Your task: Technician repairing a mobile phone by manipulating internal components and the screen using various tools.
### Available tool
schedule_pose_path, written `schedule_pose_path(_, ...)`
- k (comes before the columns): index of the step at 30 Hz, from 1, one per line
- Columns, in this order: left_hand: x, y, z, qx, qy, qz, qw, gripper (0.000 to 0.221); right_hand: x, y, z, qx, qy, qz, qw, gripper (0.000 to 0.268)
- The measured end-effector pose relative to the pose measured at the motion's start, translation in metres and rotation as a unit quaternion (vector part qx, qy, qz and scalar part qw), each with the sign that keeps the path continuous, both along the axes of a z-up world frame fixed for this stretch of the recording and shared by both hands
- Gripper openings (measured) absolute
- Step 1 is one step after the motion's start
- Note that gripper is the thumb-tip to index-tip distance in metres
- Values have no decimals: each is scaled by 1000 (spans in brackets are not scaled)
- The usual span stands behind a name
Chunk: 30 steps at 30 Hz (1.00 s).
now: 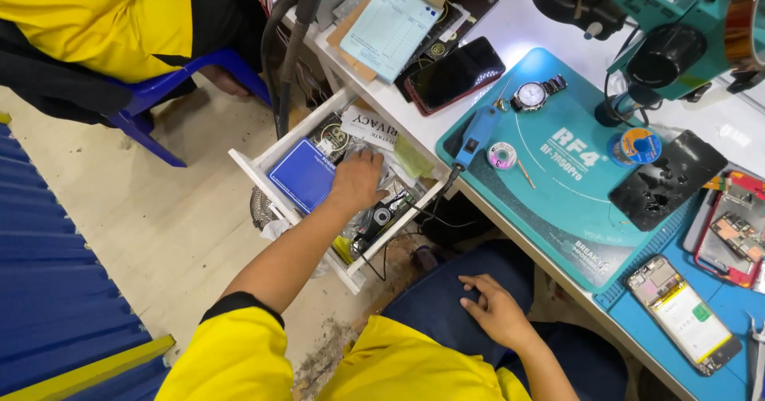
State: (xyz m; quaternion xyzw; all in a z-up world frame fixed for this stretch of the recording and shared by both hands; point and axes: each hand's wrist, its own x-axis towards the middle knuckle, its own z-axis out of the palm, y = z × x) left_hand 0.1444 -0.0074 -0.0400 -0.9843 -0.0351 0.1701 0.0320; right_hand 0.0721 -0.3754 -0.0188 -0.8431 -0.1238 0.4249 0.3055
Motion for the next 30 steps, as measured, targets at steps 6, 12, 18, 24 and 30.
schedule_pose_path(6, 0, 30, 35, -109, 23, 28, 993, 53, 3, -9, -16, 34, 17, -38, 999, 48)
schedule_pose_path(12, 6, 86, 28, -167, -82, 77, 979, 46, 12, 6, -1, 18, 85, -118, 989, 48)
schedule_pose_path(18, 2, 113, 31, -143, -127, 35, 981, 44, 16, 3, -17, 43, 109, -150, 982, 47)
schedule_pose_path(24, 8, 58, 54, -243, -74, -105, 962, 45, 20, 6, -29, 48, 91, -159, 982, 45)
schedule_pose_path(30, 21, 23, 3, 14, 125, -258, 958, 79, 21, 14, -23, 15, 99, -170, 980, 46)
